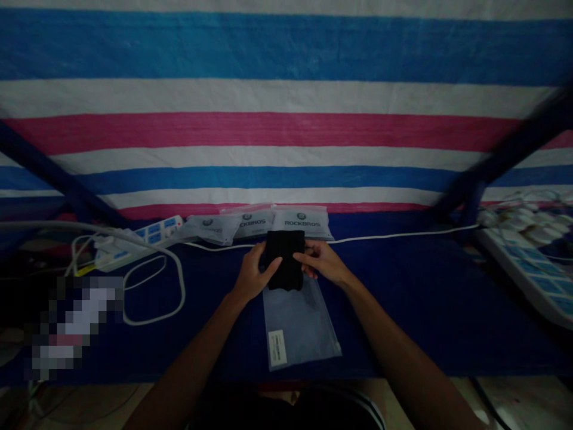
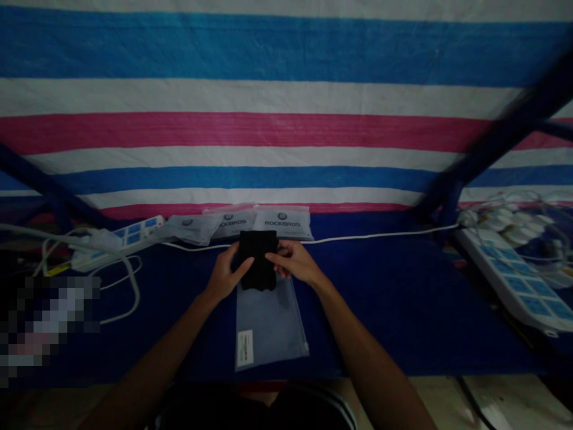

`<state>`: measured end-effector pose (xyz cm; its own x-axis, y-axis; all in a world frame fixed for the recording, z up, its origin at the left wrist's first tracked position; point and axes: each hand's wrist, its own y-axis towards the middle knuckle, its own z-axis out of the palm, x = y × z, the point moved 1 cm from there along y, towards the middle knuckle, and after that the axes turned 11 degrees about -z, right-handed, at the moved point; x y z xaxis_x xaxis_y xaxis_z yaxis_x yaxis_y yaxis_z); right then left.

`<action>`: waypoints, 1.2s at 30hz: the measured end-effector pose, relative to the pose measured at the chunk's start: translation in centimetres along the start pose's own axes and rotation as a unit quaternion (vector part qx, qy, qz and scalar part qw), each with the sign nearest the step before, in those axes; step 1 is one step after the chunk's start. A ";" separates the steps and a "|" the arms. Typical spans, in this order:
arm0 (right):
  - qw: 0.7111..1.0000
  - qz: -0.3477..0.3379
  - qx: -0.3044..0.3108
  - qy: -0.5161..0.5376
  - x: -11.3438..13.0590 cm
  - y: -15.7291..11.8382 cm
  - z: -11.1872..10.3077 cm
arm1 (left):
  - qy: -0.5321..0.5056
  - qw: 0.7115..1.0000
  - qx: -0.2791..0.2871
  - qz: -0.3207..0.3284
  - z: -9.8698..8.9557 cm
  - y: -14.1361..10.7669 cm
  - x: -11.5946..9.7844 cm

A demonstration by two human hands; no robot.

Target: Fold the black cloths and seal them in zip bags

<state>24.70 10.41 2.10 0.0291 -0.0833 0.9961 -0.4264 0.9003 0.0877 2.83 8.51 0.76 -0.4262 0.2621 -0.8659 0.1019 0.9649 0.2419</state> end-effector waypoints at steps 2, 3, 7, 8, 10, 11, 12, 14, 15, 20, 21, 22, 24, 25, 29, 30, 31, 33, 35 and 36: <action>1.000 -0.006 0.016 0.009 0.0 -0.1 0.5 | -0.051 0.997 0.023 -0.043 -0.3 -0.4 0.0; 1.000 -0.008 0.026 0.013 0.0 -0.1 0.7 | -0.070 0.995 0.030 -0.062 -0.5 -0.6 -0.1; 0.997 -0.010 0.079 0.017 -0.2 -0.2 1.4 | -0.105 0.987 0.035 -0.114 -2.0 -1.8 -0.2; 0.996 -0.010 0.088 0.014 -0.2 -0.3 1.5 | -0.106 0.986 0.040 -0.125 -2.6 -2.1 -0.2; 0.996 -0.014 0.090 0.000 -0.3 -0.3 1.5 | -0.096 0.983 0.055 -0.149 -4.1 -2.8 -0.2; 0.996 -0.017 0.085 -0.012 -0.3 -0.3 1.4 | -0.083 0.981 0.067 -0.162 -5.0 -3.1 -0.1; 0.996 -0.020 0.079 -0.028 -0.3 -0.3 1.3 | -0.063 0.980 0.078 -0.174 -6.0 -3.4 0.0; 0.994 -0.031 0.068 -0.076 -0.3 -0.3 1.0 | -0.002 0.976 0.107 -0.188 -8.1 -3.9 0.3; 0.991 -0.038 0.067 -0.108 -0.3 -0.3 0.8 | 0.035 0.974 0.122 -0.190 -9.1 -4.1 0.7; 0.949 -0.060 0.098 -0.292 -0.4 -0.5 0.2 | 0.178 0.960 0.116 -0.181 -13.2 -5.0 3.5; 0.942 -0.058 0.106 -0.313 -0.3 -0.5 0.1 | 0.198 0.957 0.113 -0.180 -13.7 -5.3 4.1; 0.937 -0.055 0.112 -0.327 -0.3 -0.5 0.1 | 0.215 0.953 0.114 -0.180 -14.2 -5.5 4.6; 0.933 -0.050 0.116 -0.338 -0.1 -0.6 0.1 | 0.237 0.946 0.124 -0.182 -14.9 -5.9 5.4; 0.933 -0.048 0.115 -0.339 0.1 -0.6 0.1 | 0.245 0.943 0.131 -0.184 -15.1 -6.1 5.7; 0.934 -0.049 0.114 -0.335 0.2 -0.7 0.1 | 0.272 0.936 0.142 -0.173 -15.4 -6.5 6.1; 0.934 -0.052 0.113 -0.334 0.2 -0.7 0.1 | 0.281 0.934 0.143 -0.167 -15.3 -6.6 6.2; 0.935 -0.054 0.112 -0.332 0.1 -0.7 0.0 | 0.292 0.932 0.140 -0.161 -15.3 -6.7 6.3; 0.935 -0.057 0.109 -0.332 0.0 -0.7 0.0 | 0.314 0.928 0.129 -0.151 -15.2 -6.8 6.8; 0.935 -0.055 0.108 -0.332 -0.1 -0.6 -0.1 | 0.330 0.926 0.119 -0.141 -15.1 -6.9 7.2; 0.935 -0.053 0.109 -0.332 -0.1 -0.6 -0.1 | 0.335 0.925 0.117 -0.137 -15.1 -6.9 7.4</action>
<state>25.05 9.89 1.95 -0.4559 -0.4792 0.7501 -0.6286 0.7699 0.1098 -14.62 3.55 -0.75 -0.9179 0.0139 -0.3965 0.0652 0.9911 -0.1162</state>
